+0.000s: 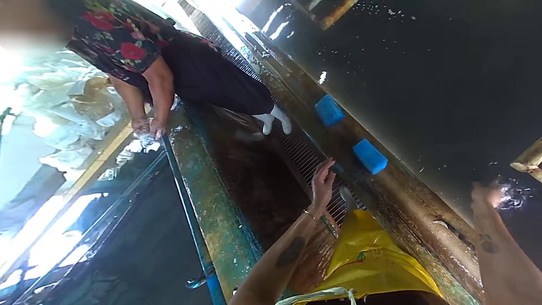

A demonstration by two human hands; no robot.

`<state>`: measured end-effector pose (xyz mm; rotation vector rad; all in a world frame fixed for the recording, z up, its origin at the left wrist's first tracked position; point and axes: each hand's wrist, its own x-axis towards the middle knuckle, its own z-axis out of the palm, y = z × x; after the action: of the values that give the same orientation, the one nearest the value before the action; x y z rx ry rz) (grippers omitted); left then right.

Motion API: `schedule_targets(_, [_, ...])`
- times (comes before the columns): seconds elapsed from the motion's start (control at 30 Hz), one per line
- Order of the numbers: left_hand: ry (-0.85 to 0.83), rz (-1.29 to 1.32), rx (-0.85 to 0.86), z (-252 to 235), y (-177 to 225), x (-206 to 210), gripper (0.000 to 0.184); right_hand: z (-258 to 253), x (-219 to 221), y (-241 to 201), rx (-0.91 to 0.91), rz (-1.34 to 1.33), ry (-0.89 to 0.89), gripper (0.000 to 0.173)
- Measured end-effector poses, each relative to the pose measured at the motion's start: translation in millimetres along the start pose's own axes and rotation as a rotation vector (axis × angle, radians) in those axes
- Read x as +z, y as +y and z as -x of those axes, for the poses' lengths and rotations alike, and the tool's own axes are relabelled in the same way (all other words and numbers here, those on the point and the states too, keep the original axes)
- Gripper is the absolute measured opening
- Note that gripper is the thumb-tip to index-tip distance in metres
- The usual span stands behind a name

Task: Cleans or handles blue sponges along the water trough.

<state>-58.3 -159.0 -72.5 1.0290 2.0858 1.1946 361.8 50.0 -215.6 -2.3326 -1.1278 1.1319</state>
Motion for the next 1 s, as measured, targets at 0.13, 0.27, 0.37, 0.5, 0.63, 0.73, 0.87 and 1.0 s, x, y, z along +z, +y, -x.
schedule_targets(0.13, [-0.094, -0.053, 0.008, -15.4, 17.5, 28.4, 0.038, 40.8, 39.4, -32.8, -0.029, -0.75, -0.842, 0.043])
schedule_targets(0.27, [-0.297, -0.368, -0.03, -37.3, 39.9, 71.3, 0.061, 120.5, 51.4, -138.7, -0.317, -0.547, -1.002, 0.039])
schedule_targets(0.37, [-0.314, -0.487, -0.005, -54.7, 41.7, 89.0, 0.066, 129.7, 29.6, -157.0, -0.768, 0.016, -0.744, 0.034])
schedule_targets(0.5, [-0.295, -0.43, -0.093, -81.9, 34.4, 88.2, 0.058, 105.8, -39.6, -92.6, -0.703, 0.647, -0.571, 0.034])
schedule_targets(0.63, [-0.298, -0.389, -0.222, -106.4, 23.4, 83.2, 0.058, 114.6, -82.6, -2.5, -0.439, 0.862, -0.602, 0.045])
schedule_targets(0.73, [-0.393, -0.344, -0.287, -113.4, 15.8, 91.3, 0.055, 132.9, -82.1, 43.5, -0.382, 0.863, -0.544, 0.049])
schedule_targets(0.87, [-0.326, -0.314, -0.232, -97.8, 13.9, 97.1, 0.029, 143.8, -72.9, 64.3, -0.413, 0.789, -0.466, 0.034])
schedule_targets(1.0, [-0.237, -0.388, -0.064, -88.1, 19.7, 70.2, 0.027, 121.9, -68.3, 116.0, -0.509, 0.769, -0.435, 0.035])
